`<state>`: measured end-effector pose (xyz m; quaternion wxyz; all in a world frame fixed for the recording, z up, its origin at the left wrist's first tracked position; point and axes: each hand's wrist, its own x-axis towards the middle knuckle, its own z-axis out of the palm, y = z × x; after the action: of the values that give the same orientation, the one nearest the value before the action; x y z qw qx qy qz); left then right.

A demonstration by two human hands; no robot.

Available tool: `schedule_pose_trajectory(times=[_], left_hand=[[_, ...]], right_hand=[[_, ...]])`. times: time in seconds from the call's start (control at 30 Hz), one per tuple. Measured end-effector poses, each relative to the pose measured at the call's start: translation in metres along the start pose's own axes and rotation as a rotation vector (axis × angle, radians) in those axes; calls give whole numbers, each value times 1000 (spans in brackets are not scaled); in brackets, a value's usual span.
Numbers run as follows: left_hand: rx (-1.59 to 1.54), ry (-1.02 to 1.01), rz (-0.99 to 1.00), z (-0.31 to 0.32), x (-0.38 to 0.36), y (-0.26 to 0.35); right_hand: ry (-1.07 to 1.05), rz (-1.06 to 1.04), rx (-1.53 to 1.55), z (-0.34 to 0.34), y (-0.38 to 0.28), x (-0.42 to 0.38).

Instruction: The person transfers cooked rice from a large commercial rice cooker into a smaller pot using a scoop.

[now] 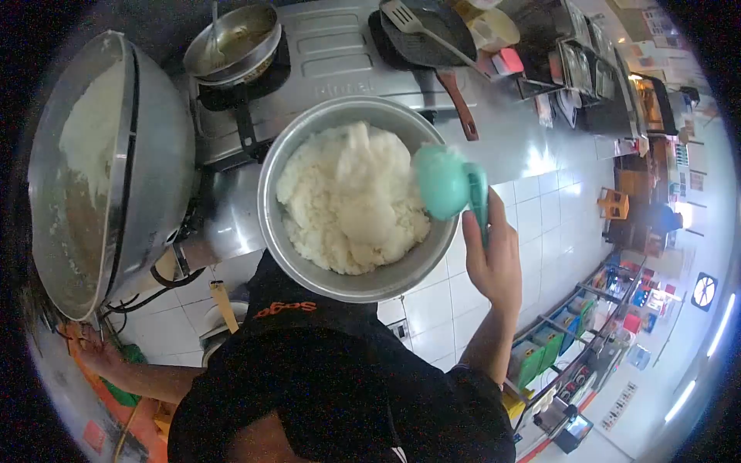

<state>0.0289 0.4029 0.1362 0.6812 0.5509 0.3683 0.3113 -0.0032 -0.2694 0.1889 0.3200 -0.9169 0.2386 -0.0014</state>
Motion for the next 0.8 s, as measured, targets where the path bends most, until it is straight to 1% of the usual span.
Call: schedule_pose_trajectory(times=[0.03,0.07,0.1,0.13,0.2,0.27,0.3,0.37,0.4,0.47,0.5,0.53,0.57,0.6,0.63,0.67,0.73,0.77,0.8], left_hand=[[-46,4,-17,3,-7,5],[-92,14,-31,2,-12,10],[-86,23,-22,-5,-12,12],[-296,-424,-202,-17,-8,13],[-487,-875,-378,-28,-11,9],[-440,-297,-87,-22,-17,-4],[-433,-304,-94,-10,-24,-7],[-294,-38,25,22,-46,-8],[-296,-45,26,39,-61,-4],[-311,86,27,58,-89,6],[-316,106,34,44,-82,3],[-319,4,29,21,-66,-2],[-313,-103,22,5,-61,-3],[-301,-98,22,4,-64,-4],[-282,-44,50,11,-67,-9],[-263,11,74,17,-70,-13],[-273,34,60,27,-79,-8],[-320,61,61,32,-82,-8],[-336,68,70,35,-85,-6]], right_hand=[[-98,31,-61,-2,-4,-4],[-109,32,-56,7,3,-8],[-247,-37,-254,21,16,-13],[-381,-115,-453,38,27,-14],[-383,51,-437,99,19,-15],[-426,-289,-424,139,30,-5],[-428,-276,-422,146,17,2],[-537,-369,-436,142,-18,10],[-531,-366,-433,128,-24,9],[-415,-494,-284,90,-21,12],[-317,-466,-197,75,-13,18],[-226,-435,-108,63,-6,23],[-190,-311,-157,54,-8,32],[-149,-174,-207,51,-10,44],[-76,-156,-243,68,1,58],[-81,-149,-245,86,11,55],[-110,-90,-500,117,26,43],[-196,-103,-460,112,32,30],[-186,-120,-458,104,27,16]])
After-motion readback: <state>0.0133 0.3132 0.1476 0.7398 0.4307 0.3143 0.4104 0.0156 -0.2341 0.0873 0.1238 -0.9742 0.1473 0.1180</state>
